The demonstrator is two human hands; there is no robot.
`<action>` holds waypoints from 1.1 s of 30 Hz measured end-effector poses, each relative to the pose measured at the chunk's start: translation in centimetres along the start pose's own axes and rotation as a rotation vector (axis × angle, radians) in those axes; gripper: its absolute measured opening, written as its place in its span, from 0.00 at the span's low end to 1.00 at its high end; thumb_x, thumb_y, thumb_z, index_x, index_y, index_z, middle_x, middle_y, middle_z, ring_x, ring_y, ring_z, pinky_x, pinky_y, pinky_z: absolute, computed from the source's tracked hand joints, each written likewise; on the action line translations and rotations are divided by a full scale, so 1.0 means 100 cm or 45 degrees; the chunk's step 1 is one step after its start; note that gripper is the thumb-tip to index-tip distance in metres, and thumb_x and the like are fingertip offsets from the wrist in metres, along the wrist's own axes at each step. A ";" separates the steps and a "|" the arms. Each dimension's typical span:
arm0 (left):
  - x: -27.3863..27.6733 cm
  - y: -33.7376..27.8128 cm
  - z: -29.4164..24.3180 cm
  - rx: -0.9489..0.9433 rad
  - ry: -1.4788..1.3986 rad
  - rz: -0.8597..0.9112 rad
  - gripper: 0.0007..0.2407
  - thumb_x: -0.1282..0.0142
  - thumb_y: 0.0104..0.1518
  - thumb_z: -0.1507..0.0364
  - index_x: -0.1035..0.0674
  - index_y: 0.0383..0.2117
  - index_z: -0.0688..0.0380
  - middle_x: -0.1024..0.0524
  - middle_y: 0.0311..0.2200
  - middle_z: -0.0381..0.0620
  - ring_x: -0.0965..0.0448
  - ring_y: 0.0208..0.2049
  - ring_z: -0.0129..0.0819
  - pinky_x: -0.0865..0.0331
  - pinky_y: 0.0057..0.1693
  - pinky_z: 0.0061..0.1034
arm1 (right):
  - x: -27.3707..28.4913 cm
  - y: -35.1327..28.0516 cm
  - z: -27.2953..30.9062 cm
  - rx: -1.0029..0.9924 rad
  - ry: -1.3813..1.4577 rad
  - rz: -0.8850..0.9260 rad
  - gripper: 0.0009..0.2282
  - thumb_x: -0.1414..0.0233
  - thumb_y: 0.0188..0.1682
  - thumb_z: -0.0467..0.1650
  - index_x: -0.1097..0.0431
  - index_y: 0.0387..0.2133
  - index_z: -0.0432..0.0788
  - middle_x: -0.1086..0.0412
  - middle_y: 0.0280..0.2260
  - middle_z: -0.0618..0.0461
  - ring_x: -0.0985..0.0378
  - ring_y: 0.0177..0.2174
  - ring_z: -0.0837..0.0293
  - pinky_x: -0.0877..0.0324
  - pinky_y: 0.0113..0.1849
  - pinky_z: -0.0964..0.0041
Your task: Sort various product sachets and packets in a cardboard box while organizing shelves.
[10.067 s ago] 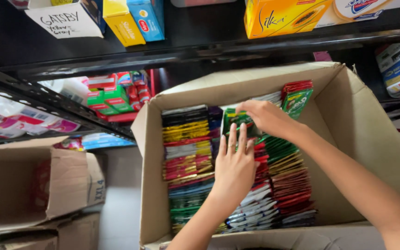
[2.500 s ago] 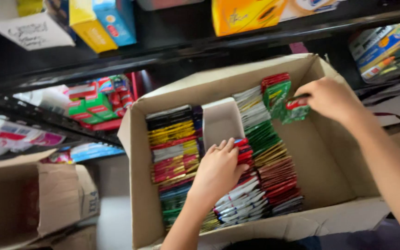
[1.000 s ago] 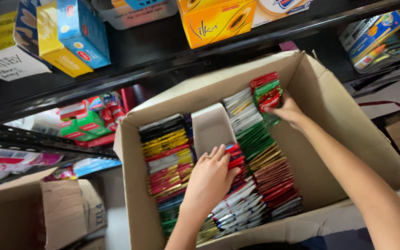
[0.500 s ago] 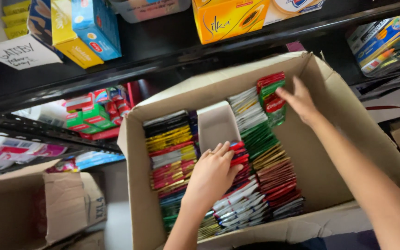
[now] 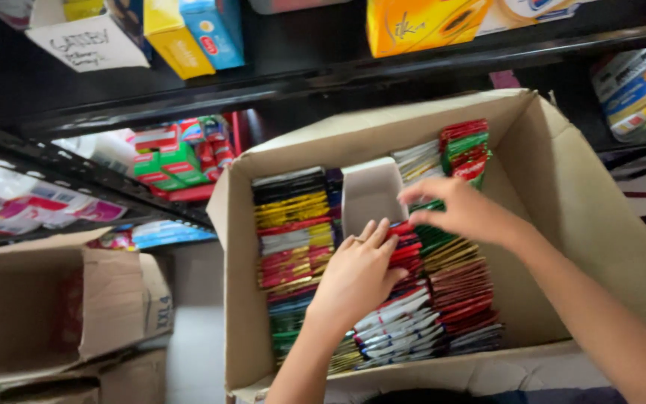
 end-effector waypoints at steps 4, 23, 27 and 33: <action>-0.001 0.000 -0.002 0.042 0.051 0.029 0.23 0.40 0.54 0.61 0.23 0.50 0.67 0.34 0.63 0.64 0.38 0.66 0.55 0.43 0.65 0.53 | -0.031 0.000 0.011 0.202 -0.171 0.255 0.15 0.39 0.42 0.31 0.24 0.43 0.39 0.22 0.42 0.46 0.19 0.42 0.49 0.27 0.45 0.58; -0.006 -0.037 -0.028 0.099 0.055 -0.278 0.31 0.43 0.57 0.57 0.32 0.61 0.72 0.34 0.64 0.63 0.38 0.66 0.53 0.46 0.67 0.52 | -0.037 -0.008 0.006 0.208 -0.054 0.318 0.09 0.38 0.42 0.30 0.22 0.32 0.37 0.23 0.37 0.49 0.18 0.36 0.53 0.25 0.42 0.62; -0.028 -0.047 -0.030 0.150 0.005 -0.405 0.33 0.42 0.58 0.58 0.34 0.64 0.71 0.37 0.66 0.61 0.42 0.70 0.54 0.50 0.69 0.53 | -0.039 -0.008 0.003 0.211 -0.031 0.358 0.09 0.38 0.41 0.30 0.21 0.32 0.38 0.22 0.37 0.50 0.18 0.37 0.53 0.25 0.42 0.62; -0.039 -0.050 -0.026 0.126 0.134 -0.473 0.30 0.40 0.57 0.60 0.30 0.62 0.68 0.33 0.65 0.56 0.39 0.70 0.48 0.52 0.71 0.53 | -0.037 -0.007 0.009 0.197 -0.053 0.352 0.08 0.39 0.40 0.29 0.21 0.32 0.38 0.21 0.37 0.50 0.17 0.37 0.54 0.25 0.43 0.63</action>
Point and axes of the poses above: each hand's wrist, its own y-axis towards the middle knuckle, its own x-axis out of the back of the hand, z = x × y, the point moved 6 cm from there along y, towards the middle knuckle
